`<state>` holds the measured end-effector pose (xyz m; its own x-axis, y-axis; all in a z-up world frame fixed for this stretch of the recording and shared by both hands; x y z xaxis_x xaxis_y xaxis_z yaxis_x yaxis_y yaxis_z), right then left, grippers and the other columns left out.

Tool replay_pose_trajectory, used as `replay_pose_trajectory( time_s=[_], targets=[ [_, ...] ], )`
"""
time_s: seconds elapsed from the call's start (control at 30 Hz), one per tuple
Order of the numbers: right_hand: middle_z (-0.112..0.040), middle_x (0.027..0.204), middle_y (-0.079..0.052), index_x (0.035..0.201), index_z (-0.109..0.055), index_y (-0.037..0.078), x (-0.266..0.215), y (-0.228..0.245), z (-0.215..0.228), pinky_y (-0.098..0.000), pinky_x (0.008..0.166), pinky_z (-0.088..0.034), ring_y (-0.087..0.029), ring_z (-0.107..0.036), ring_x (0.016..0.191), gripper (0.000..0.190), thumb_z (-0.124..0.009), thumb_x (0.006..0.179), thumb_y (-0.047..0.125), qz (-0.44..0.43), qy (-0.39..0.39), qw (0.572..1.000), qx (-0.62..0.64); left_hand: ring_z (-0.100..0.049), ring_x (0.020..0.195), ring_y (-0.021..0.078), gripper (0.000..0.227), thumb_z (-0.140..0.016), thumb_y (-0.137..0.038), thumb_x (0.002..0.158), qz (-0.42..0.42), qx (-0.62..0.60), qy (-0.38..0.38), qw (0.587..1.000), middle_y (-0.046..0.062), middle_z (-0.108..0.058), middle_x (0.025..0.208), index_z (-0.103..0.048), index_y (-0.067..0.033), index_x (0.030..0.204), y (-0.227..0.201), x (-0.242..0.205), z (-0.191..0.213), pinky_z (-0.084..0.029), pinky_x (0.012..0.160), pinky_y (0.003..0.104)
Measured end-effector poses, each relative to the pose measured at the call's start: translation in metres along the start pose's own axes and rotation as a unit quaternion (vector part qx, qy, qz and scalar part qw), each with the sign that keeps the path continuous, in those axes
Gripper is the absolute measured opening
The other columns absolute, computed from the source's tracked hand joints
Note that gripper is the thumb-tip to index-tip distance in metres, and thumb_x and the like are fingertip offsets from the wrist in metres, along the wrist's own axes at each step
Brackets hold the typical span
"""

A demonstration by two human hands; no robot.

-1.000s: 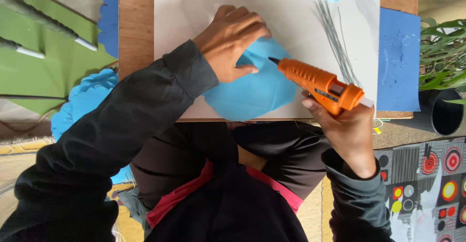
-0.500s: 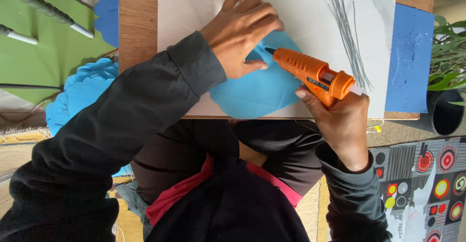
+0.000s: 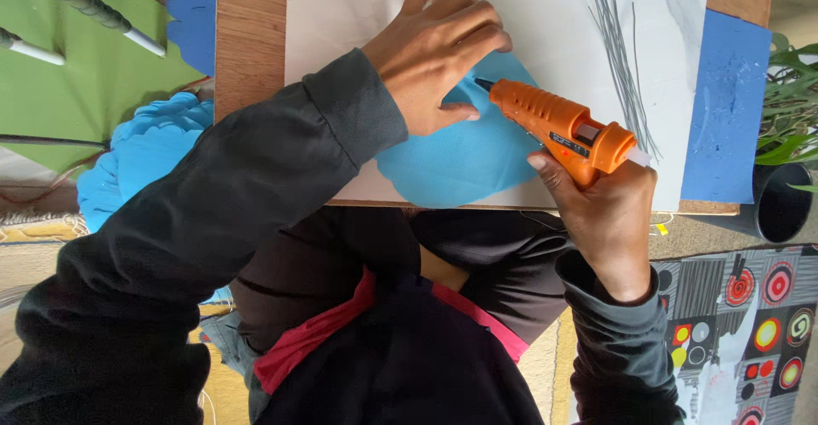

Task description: The person constructs an artificial flower by applying hot glue to the center of a blue fabric petal, placing a wire stem onto the glue, and then folding and pressing the petal around the wire by hand.

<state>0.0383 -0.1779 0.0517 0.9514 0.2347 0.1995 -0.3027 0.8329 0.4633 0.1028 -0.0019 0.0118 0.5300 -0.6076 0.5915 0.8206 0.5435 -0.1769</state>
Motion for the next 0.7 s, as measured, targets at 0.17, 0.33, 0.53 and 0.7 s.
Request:
replay_pose_trajectory(
  time_s=[0.17,0.33,0.53,0.7],
  targets=[
    [-0.056,0.082,-0.011,0.106,-0.056,-0.005,-0.0004,-0.0003,-0.0013,-0.0323,0.063,-0.040,-0.018,-0.046,0.069,0.039,-0.073,0.082,0.020,0.013,0.003,1.000,-0.006,-0.044,0.090,0.0248,0.065,-0.080,-0.045,0.066,-0.003,0.018,-0.002,1.000,0.007,-0.044,0.102,-0.049,-0.0078,0.109,-0.0009,0.0006,0.0010,-0.036,0.077,0.044],
    [-0.054,0.077,-0.008,0.097,-0.058,-0.005,-0.0017,-0.0024,0.0000,-0.0309,0.060,-0.039,-0.014,-0.043,0.067,0.034,-0.075,0.083,0.020,0.000,-0.005,1.000,-0.009,-0.043,0.090,0.0243,0.065,-0.079,-0.046,0.064,0.002,0.025,-0.001,1.000,0.007,-0.044,0.101,-0.049,-0.0082,0.107,-0.0004,0.0003,0.0006,-0.035,0.077,0.043],
    [-0.056,0.078,-0.010,0.098,-0.058,-0.006,-0.0011,-0.0022,-0.0001,-0.0324,0.060,-0.040,-0.015,-0.044,0.067,0.035,-0.075,0.083,0.020,0.016,-0.004,1.000,-0.023,-0.043,0.089,0.0243,0.063,-0.078,-0.045,0.063,0.000,0.033,-0.007,0.999,0.007,-0.044,0.100,-0.049,-0.0078,0.105,-0.0017,0.0014,0.0036,-0.036,0.074,0.042],
    [-0.055,0.079,-0.008,0.098,-0.057,-0.006,-0.0012,-0.0021,-0.0004,-0.0310,0.061,-0.040,-0.014,-0.044,0.069,0.034,-0.076,0.082,0.018,0.005,-0.004,1.000,-0.014,-0.044,0.089,0.0239,0.064,-0.079,-0.046,0.064,-0.007,0.034,-0.007,0.999,0.007,-0.045,0.101,-0.050,-0.0076,0.106,-0.0005,0.0004,0.0000,-0.036,0.077,0.042]
  ],
)
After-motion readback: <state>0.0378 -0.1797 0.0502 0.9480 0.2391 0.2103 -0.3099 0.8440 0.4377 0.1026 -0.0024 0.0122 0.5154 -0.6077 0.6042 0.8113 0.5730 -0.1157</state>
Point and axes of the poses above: each hand's wrist, its own x-axis towards the middle knuckle, its own z-axis out of the back of the hand, y = z × x, the point moved 6 cm from there along x, towards the middle knuckle
